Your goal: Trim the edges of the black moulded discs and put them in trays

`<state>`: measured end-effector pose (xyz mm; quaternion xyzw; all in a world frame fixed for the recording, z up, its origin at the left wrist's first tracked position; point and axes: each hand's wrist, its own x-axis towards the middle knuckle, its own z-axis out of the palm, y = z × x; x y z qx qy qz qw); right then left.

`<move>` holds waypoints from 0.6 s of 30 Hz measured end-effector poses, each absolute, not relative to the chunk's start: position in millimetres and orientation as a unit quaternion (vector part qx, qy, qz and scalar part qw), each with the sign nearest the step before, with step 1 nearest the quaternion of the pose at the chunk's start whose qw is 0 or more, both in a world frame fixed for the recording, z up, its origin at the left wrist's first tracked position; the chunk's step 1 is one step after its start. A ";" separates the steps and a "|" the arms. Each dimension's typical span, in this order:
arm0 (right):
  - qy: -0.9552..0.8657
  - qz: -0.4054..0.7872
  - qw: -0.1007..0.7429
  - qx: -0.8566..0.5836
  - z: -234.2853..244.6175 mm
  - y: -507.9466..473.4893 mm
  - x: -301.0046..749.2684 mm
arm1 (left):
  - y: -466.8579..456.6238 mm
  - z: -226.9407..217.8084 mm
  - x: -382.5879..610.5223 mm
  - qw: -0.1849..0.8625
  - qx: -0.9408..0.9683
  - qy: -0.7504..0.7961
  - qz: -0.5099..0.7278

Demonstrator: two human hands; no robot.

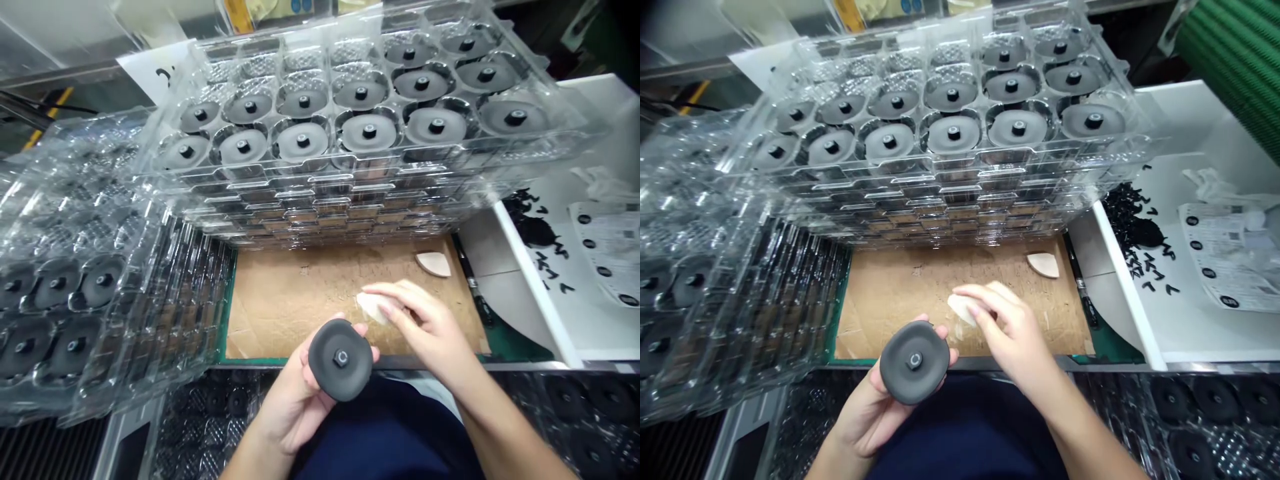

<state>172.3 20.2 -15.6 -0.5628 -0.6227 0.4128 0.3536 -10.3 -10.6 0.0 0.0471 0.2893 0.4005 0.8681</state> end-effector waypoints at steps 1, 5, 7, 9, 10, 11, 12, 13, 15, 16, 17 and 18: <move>-0.600 0.440 0.329 -0.581 -25.0 11.0 173.7 | -11.2 -1.2 -11.2 0.867 0.046 0.290 0.401; -0.562 0.475 0.278 -0.617 -55.6 -19.7 176.6 | -9.5 -4.6 -11.7 0.869 0.050 0.281 0.403; -0.554 0.466 0.279 -0.630 -56.9 -22.6 179.6 | -7.2 -4.2 -10.5 0.876 0.054 0.270 0.395; -0.546 0.451 0.295 -0.641 -43.2 -17.5 183.5 | -5.6 -2.2 -8.7 0.883 0.059 0.266 0.383; -0.544 0.435 0.314 -0.645 -31.1 -13.3 184.7 | -5.2 -0.7 -7.5 0.885 0.062 0.265 0.378; -0.548 0.410 0.341 -0.645 -16.7 -8.7 184.9 | -4.8 1.0 -6.3 0.887 0.066 0.262 0.374; -0.565 0.381 0.368 -0.632 -1.2 -4.1 183.9 | -4.6 2.9 -5.0 0.888 0.071 0.261 0.371; -0.599 0.349 0.393 -0.605 13.8 0.2 181.6 | -4.2 4.9 -3.8 0.888 0.078 0.262 0.370; -0.708 0.302 0.410 -0.489 37.9 8.2 174.9 | -3.2 8.2 -1.9 0.885 0.100 0.282 0.357; -0.760 0.296 0.397 -0.421 45.6 11.9 171.4 | -2.7 9.3 -1.4 0.879 0.114 0.303 0.351; -0.798 0.300 0.373 -0.367 50.4 15.3 168.6 | -2.4 9.7 -1.2 0.871 0.130 0.322 0.348; -0.820 0.305 0.344 -0.342 52.8 18.5 166.5 | -2.4 9.7 -1.3 0.864 0.143 0.336 0.346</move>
